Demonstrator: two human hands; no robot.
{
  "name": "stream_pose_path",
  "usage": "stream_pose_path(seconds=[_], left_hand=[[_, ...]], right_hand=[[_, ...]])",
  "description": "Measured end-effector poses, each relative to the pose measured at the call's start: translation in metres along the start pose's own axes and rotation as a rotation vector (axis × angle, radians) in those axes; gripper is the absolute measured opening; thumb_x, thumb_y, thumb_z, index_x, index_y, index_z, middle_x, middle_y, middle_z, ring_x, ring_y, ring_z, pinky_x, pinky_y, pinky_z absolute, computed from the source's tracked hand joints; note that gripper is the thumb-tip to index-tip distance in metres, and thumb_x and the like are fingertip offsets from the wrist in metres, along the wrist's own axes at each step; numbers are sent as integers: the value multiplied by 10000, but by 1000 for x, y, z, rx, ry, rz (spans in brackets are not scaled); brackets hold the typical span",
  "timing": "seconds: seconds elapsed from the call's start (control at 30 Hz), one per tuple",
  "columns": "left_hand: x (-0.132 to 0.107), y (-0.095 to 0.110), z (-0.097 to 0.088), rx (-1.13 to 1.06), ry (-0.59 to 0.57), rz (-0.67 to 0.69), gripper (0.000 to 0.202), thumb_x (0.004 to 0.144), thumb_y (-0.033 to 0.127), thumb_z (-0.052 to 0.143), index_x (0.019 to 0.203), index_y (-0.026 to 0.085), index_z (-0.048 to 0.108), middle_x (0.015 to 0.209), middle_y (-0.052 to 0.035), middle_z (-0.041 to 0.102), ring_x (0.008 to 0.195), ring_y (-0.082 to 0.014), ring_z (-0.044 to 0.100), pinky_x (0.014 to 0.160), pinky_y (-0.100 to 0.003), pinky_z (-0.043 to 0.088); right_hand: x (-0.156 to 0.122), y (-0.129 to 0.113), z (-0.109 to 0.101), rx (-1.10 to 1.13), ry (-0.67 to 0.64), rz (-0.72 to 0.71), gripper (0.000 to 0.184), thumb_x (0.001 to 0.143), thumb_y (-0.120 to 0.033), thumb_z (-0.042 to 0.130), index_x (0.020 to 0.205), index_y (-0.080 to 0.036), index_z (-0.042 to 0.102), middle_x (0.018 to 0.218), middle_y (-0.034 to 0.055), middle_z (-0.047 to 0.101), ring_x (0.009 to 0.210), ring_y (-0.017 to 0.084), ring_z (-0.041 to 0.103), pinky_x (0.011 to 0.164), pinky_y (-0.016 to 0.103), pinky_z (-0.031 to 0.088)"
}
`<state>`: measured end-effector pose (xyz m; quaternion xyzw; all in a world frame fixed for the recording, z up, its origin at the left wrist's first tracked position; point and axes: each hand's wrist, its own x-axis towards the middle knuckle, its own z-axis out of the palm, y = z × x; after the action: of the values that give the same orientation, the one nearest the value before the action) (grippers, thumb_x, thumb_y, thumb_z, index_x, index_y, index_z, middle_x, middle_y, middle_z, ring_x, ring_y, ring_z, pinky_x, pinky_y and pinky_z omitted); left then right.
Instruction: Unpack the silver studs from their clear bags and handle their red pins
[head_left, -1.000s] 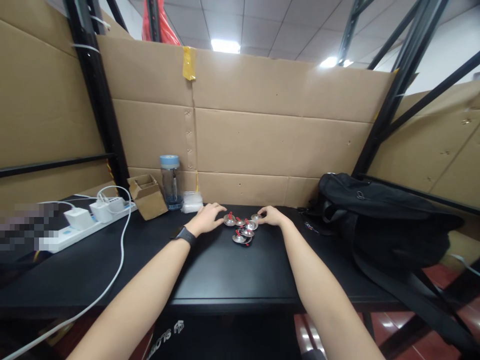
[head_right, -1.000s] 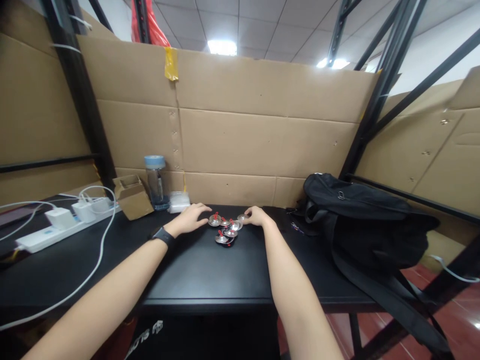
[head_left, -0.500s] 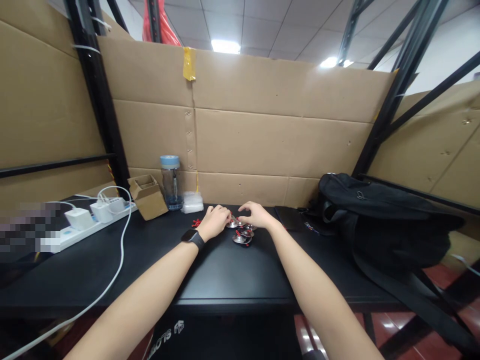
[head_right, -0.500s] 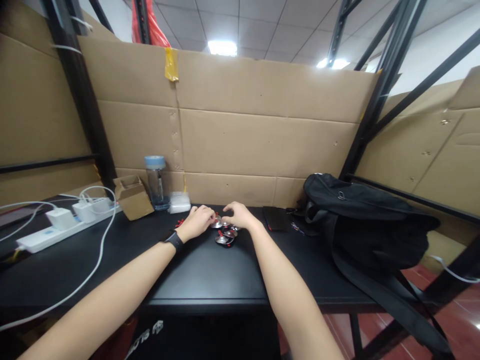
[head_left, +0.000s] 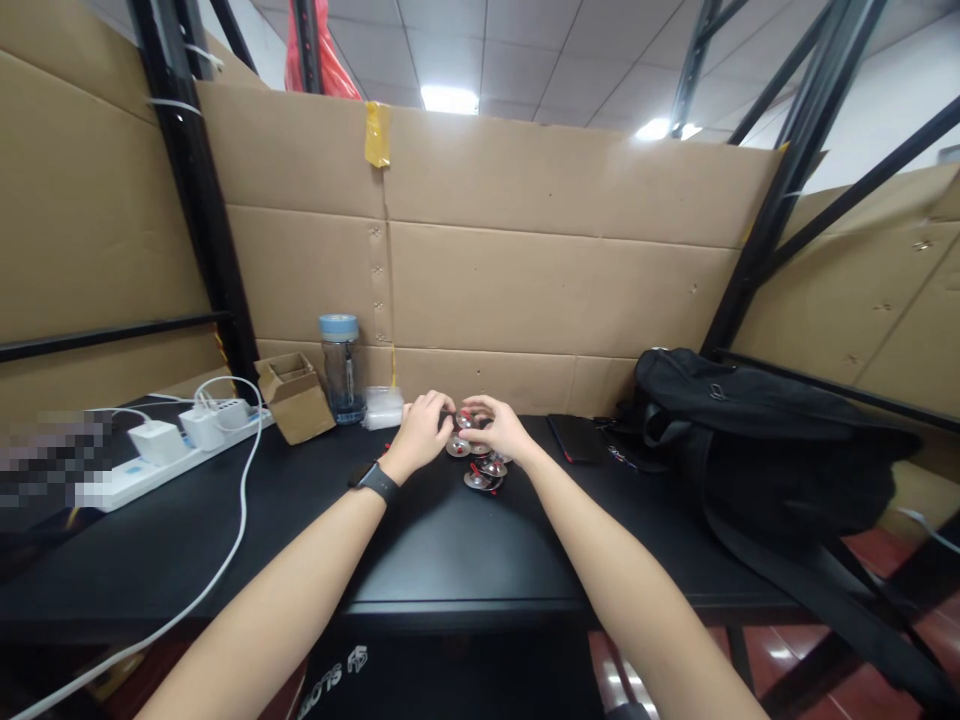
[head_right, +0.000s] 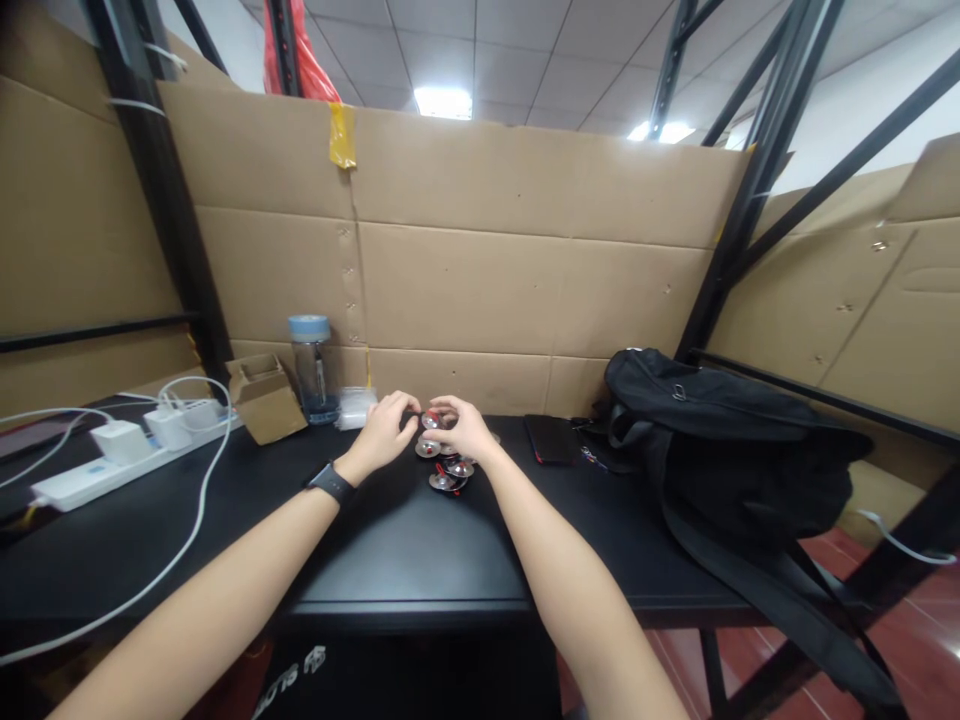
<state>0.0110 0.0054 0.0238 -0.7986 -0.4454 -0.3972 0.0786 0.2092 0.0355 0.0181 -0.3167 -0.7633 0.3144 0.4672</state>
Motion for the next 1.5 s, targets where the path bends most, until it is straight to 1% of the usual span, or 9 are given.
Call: stream_pose_path(seconds=[0.13,0.3,0.53,0.63,0.73,0.97,1.2,1.33,1.5], left_hand=[[1,-5,-1,-114,-100,66,185,893,346,610,1021,233,679,1076,-62,683,1035,-252,592,884,-373,410],[3,-1,-3,-318,-48,65,212,921,274,525,908,198,723,988,-63,708,923,-197,644,853,-309,465],[4,-10,0,-269,-81,-33,193,844,293,572,743,188,698,839,-44,731,794,-186,658,778,-287,466],[4,-23,-5,-113,-140,-40,180,801,307,596,719,204,720,831,-46,748,785,-203,661,812,-319,441],[4,-41,-16,64,-268,-86,161,748,309,636,652,223,732,739,-48,748,735,-225,661,875,-385,400],[-1,-74,-28,178,-510,-189,69,698,300,700,695,264,759,776,-42,761,822,-270,684,876,-401,399],[-5,-26,11,-61,-363,165,280,946,295,479,1056,295,736,1110,-59,721,1046,-228,634,886,-341,407],[-12,-4,24,5,-386,185,317,927,175,446,914,291,741,983,-52,734,982,-228,634,880,-380,341],[-14,-1,29,82,-433,90,282,902,145,446,819,234,700,933,-39,724,947,-212,641,866,-376,298]], right_hand=[[-3,-9,2,184,4,43,676,594,-368,893,1191,-205,620,1116,92,717,919,191,684,911,381,540],[-6,-19,8,230,-3,54,670,566,-354,909,1157,-198,635,1072,80,722,883,186,684,896,378,551],[-1,-8,-2,209,-7,80,648,600,-380,886,1172,-210,631,1100,84,720,894,176,683,903,373,548],[2,2,-23,84,86,49,594,654,-408,848,1168,-199,637,1122,95,717,911,180,680,898,365,538],[1,17,-52,-308,157,55,504,599,-350,869,1049,-206,695,1013,62,743,866,192,667,869,363,526],[-13,57,-87,-570,40,238,356,589,-293,865,908,-184,750,918,61,765,824,204,685,807,316,514],[-16,64,-84,-562,-92,283,296,657,-331,824,907,-180,776,895,70,781,849,230,710,784,304,524],[-15,60,-83,-596,-108,271,144,775,-252,706,880,-202,791,902,54,790,858,206,720,816,290,519],[-14,55,-83,-729,-59,339,149,691,-168,745,834,-173,790,867,68,785,823,190,709,727,234,498]])
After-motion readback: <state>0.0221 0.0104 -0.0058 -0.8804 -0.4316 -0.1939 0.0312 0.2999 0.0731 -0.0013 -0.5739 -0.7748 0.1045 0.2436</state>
